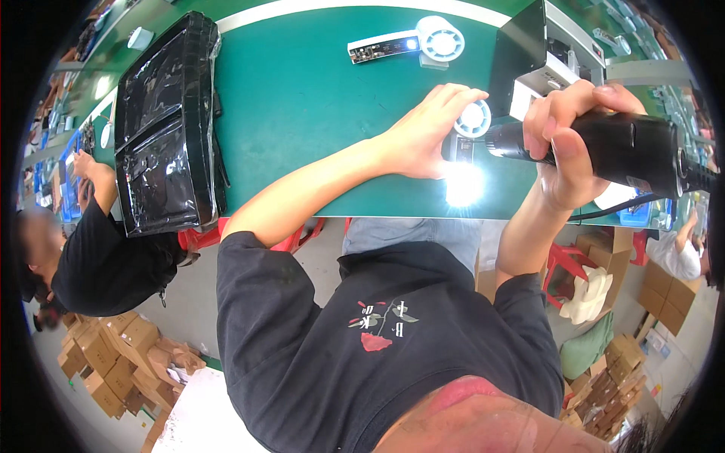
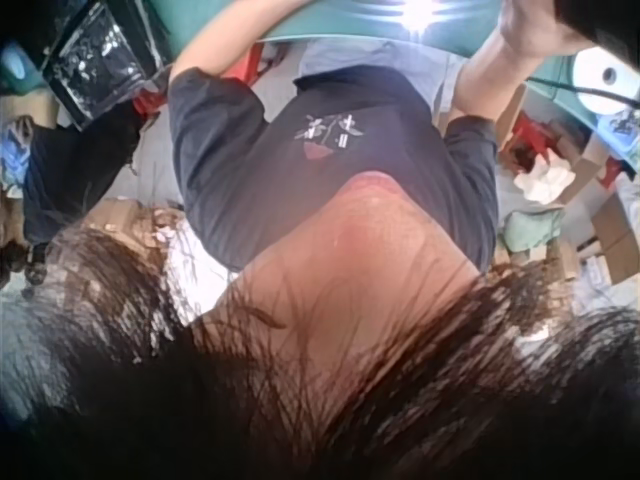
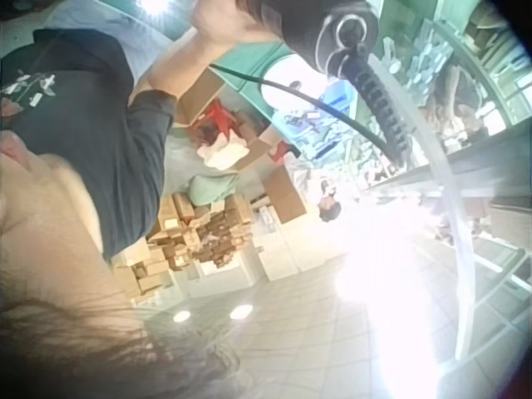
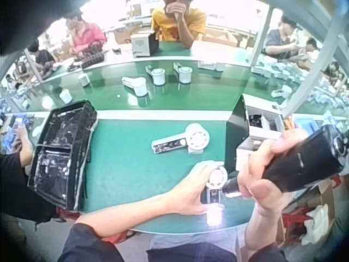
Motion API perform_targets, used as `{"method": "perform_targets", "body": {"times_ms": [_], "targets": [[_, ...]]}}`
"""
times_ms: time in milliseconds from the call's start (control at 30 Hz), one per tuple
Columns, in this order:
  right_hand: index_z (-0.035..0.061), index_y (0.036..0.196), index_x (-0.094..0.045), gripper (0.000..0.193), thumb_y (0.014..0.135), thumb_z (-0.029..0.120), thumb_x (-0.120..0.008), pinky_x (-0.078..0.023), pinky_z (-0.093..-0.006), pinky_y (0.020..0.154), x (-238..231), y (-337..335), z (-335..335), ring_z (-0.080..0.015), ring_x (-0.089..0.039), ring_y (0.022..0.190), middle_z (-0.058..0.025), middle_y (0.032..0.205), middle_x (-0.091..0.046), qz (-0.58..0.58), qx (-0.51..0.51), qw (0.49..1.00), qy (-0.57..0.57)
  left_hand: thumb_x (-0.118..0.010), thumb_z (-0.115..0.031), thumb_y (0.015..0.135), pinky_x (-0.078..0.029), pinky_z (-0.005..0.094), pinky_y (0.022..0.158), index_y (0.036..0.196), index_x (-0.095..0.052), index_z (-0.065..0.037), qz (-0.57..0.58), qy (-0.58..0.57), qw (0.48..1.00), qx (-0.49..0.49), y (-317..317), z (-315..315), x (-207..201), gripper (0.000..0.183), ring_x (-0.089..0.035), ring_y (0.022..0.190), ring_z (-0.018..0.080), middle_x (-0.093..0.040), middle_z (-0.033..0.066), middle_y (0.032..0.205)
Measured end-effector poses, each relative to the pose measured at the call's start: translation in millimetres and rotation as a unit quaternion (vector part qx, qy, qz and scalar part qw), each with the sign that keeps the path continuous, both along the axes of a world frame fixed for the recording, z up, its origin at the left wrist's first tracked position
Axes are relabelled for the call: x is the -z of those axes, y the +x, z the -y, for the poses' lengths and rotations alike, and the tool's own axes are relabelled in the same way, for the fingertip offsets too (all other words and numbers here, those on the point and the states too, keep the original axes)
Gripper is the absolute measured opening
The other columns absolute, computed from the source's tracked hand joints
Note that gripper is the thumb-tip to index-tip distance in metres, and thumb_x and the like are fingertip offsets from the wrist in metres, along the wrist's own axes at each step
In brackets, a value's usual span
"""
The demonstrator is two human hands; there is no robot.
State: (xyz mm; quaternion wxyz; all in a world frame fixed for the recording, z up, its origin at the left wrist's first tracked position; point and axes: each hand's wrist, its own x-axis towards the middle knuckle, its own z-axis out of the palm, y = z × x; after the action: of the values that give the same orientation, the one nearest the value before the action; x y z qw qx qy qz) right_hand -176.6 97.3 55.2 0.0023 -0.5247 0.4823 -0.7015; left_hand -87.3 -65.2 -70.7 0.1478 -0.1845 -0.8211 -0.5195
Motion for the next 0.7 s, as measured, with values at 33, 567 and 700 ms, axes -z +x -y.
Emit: {"method": "perform_targets", "body": {"times_ms": [33, 567, 700], "targets": [[0.0068, 0.145, -0.047, 0.055, 0.097, 0.003, -0.073, -0.046, -0.0313, 0.052, 0, -1, 0, -0.0152, -0.049, 0.055, -0.0089, 0.081, -0.055, 0.001, -0.017, 1.000, -0.002, -0.096, -0.021, 0.068, -0.041, 0.0493, 0.118, 0.158, -0.039, -0.003, 0.004, -0.002, 1.000, 0.001, 0, 0, -1, 0.107, -0.047, 0.138, 0.0408, -0.048, 0.0217, 0.148], [0.0009, 0.145, -0.045, 0.060, 0.092, -0.008, -0.070, -0.052, -0.0295, 0.056, -11, 5, -6, -0.0158, -0.060, 0.061, -0.0159, 0.092, -0.068, 0.038, 0.079, 0.996, -0.019, -0.095, -0.026, 0.066, -0.046, 0.0481, 0.114, 0.157, -0.040, -0.002, -0.019, -0.007, 1.000, 0.012, -7, 3, 3, 0.109, -0.053, 0.135, 0.0420, -0.050, 0.0240, 0.145], [-0.0027, 0.132, -0.047, 0.045, 0.095, -0.004, -0.072, -0.053, -0.0361, 0.061, -61, -15, -34, -0.0170, -0.060, 0.062, -0.0142, 0.088, -0.068, 0.099, 0.315, 0.941, -0.078, -0.101, -0.034, 0.065, -0.047, 0.0456, 0.113, 0.158, -0.042, -0.003, -0.022, -0.023, 0.999, -0.041, -7, -2, 2, 0.114, -0.057, 0.132, 0.0367, -0.053, 0.0192, 0.144]]}}
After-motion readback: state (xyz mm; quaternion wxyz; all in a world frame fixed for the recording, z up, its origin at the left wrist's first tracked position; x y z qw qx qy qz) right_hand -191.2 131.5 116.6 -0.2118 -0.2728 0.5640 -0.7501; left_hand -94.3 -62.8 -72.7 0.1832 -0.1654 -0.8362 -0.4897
